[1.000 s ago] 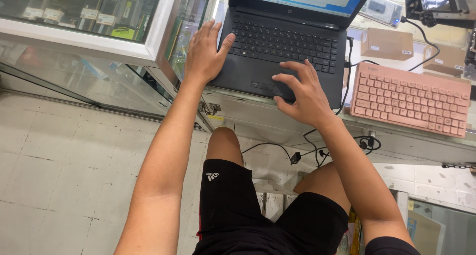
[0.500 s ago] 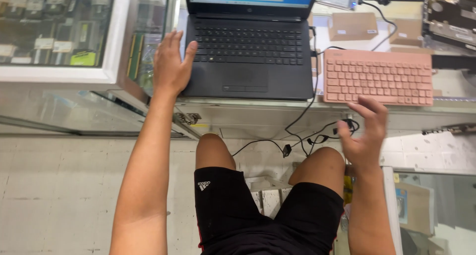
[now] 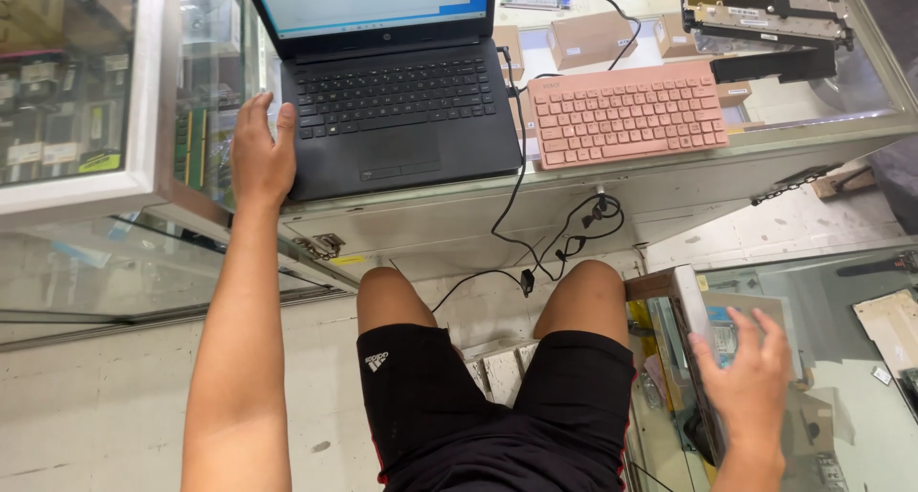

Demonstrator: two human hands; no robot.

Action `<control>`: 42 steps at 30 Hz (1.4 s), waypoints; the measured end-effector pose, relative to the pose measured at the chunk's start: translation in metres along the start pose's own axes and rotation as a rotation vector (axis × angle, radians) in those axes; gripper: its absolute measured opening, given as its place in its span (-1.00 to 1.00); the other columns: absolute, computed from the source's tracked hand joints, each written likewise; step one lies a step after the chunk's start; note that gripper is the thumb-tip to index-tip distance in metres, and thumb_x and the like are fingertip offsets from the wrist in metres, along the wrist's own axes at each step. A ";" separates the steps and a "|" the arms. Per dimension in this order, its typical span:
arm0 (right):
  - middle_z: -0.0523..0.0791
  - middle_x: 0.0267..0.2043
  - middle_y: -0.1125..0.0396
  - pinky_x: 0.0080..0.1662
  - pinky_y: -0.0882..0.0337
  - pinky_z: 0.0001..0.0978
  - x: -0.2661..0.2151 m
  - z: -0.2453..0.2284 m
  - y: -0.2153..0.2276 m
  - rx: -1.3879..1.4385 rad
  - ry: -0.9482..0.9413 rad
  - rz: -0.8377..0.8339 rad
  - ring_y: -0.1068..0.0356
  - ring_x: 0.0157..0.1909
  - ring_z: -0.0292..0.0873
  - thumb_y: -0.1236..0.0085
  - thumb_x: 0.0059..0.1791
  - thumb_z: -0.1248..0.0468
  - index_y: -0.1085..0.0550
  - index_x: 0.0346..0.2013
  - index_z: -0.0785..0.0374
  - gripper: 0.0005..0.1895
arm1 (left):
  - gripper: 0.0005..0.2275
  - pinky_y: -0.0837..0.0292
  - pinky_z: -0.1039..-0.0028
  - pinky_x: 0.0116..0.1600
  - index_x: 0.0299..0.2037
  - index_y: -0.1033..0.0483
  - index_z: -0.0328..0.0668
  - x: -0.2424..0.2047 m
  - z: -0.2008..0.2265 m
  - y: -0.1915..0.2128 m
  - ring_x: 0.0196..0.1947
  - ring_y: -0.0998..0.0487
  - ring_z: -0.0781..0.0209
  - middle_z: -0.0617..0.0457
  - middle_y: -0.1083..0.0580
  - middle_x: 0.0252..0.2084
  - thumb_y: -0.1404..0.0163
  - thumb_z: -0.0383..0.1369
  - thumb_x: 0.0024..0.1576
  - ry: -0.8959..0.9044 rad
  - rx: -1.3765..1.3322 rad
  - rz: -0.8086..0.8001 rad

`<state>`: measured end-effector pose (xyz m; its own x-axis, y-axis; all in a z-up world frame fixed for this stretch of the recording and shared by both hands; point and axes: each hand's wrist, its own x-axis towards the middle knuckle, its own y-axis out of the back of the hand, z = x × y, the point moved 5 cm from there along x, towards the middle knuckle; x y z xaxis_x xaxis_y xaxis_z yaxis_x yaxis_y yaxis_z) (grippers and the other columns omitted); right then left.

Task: Testing a laptop's functionality by using the trackpad, keyboard, and checking USB ports with a cable.

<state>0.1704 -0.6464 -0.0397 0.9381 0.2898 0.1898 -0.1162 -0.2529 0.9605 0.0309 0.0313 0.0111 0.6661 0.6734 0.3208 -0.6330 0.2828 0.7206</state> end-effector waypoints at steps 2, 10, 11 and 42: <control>0.18 0.37 -0.16 0.33 -0.15 0.21 -0.008 0.010 -0.023 0.082 -0.024 -0.066 -0.14 0.40 0.23 -0.15 -0.02 -0.04 -0.40 0.30 0.29 -0.31 | -0.40 -0.19 0.04 0.29 0.31 -0.34 -0.37 -0.004 -0.007 0.001 0.31 -0.30 -0.17 -0.22 -0.34 0.31 0.39 0.06 0.39 -0.031 -0.038 0.065; 0.15 0.34 -0.26 0.32 -0.17 0.25 -0.025 0.020 -0.043 -0.023 0.126 0.161 -0.23 0.36 0.21 -0.20 -0.02 -0.03 -0.47 0.30 0.27 -0.33 | -0.44 -0.27 0.12 0.28 0.24 -0.38 -0.38 -0.016 -0.006 0.008 0.24 -0.38 -0.12 -0.20 -0.40 0.23 0.32 0.03 0.38 -0.038 -0.106 0.192; 0.14 0.34 -0.26 0.34 -0.14 0.26 -0.025 0.020 -0.043 0.004 0.126 0.167 -0.22 0.38 0.18 -0.19 0.00 -0.01 -0.47 0.29 0.26 -0.36 | -0.45 -0.26 0.11 0.30 0.25 -0.36 -0.39 -0.017 -0.005 0.008 0.26 -0.37 -0.13 -0.20 -0.39 0.24 0.30 0.02 0.38 -0.031 -0.094 0.176; 0.00 0.22 -0.30 0.35 -0.06 0.38 0.142 -0.426 -0.055 0.365 1.121 0.161 -0.29 0.28 0.14 -0.28 0.02 -0.18 -0.60 -0.05 0.20 -0.48 | -0.33 -0.13 -0.14 0.31 0.33 -0.31 -0.21 -0.001 -0.010 0.003 0.41 -0.18 -0.13 -0.11 -0.23 0.40 0.36 0.21 0.28 0.124 0.006 0.051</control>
<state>0.1711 -0.1986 0.0214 0.0917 0.8304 0.5496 0.0639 -0.5557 0.8289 0.0243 0.0384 0.0070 0.5793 0.7659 0.2789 -0.6622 0.2426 0.7090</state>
